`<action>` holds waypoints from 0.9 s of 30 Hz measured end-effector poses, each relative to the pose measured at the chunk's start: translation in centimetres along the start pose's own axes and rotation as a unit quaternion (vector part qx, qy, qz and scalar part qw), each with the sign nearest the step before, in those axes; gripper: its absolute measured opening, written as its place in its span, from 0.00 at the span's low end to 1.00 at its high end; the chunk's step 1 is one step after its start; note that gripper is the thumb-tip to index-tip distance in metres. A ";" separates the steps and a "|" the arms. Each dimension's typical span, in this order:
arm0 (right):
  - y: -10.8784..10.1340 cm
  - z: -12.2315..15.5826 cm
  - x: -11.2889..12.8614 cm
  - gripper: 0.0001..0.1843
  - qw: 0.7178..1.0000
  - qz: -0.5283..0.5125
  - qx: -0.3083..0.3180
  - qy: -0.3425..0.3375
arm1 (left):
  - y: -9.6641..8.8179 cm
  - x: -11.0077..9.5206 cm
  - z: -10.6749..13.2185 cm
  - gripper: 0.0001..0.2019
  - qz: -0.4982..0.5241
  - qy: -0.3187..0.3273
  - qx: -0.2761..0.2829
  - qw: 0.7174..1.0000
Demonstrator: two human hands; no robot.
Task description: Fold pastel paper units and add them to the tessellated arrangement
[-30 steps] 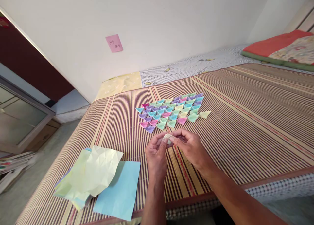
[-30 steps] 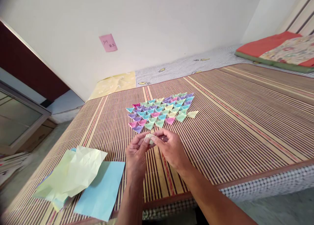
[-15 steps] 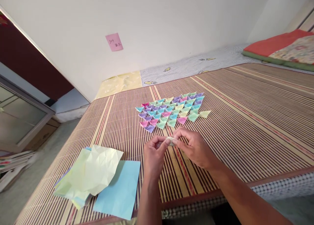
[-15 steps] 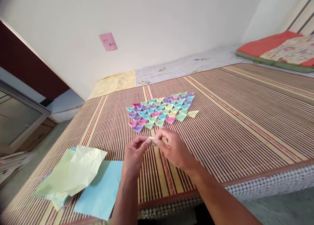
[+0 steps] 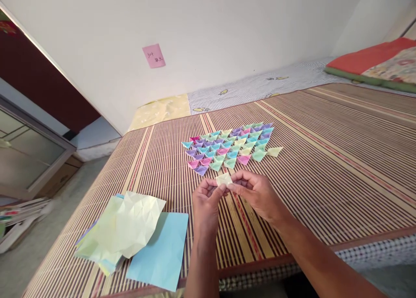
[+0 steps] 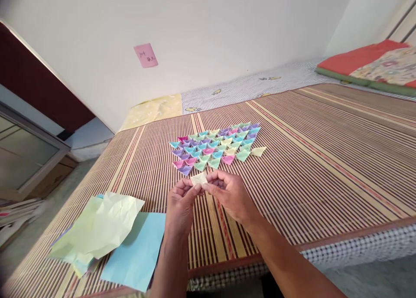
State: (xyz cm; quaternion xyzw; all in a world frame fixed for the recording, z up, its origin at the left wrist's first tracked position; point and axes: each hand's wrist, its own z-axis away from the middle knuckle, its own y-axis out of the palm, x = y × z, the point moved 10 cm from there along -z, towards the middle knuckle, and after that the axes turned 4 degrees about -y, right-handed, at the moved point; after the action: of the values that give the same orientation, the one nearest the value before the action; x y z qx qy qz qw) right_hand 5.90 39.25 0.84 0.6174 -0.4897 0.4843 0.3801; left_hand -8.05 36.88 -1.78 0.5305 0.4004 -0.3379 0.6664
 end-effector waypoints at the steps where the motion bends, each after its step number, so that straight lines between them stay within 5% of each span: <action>1: 0.0 0.0 0.1 0.09 1.000 -0.001 -0.003 -0.004 | -0.1 0.1 -0.1 0.14 0.009 0.000 0.003 1.000; 6: -0.6 0.4 2.1 0.09 0.992 0.102 -0.015 -0.068 | 0.6 0.3 0.0 0.11 -0.018 -0.012 0.039 0.999; 9: -0.8 0.6 3.8 0.10 0.971 0.196 -0.031 -0.136 | 0.3 -1.6 0.4 0.10 -0.127 0.046 0.000 0.991; 12: -0.5 0.9 4.9 0.10 0.947 0.251 -0.048 -0.196 | 0.1 -4.4 1.3 0.04 -0.275 0.141 -0.055 0.949; 14: -0.2 1.1 5.2 0.10 0.935 0.269 -0.053 -0.223 | 0.2 -4.5 1.4 0.05 -0.306 0.136 -0.058 0.940; 20: 0.0 1.7 5.6 0.10 0.920 0.285 -0.071 -0.261 | 1.3 -1.3 0.7 0.13 -0.090 0.022 0.036 0.995; 27: -0.4 1.7 5.2 0.07 0.940 0.226 -0.093 -0.237 | 0.2 -0.8 0.2 0.13 -0.031 0.011 0.012 0.999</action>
State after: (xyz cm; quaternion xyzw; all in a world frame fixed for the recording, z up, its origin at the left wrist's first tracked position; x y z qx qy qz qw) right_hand 6.90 36.53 5.52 0.5494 -0.7348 0.3495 0.1899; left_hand -8.24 36.70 -0.93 0.5296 0.4196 -0.3571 0.6449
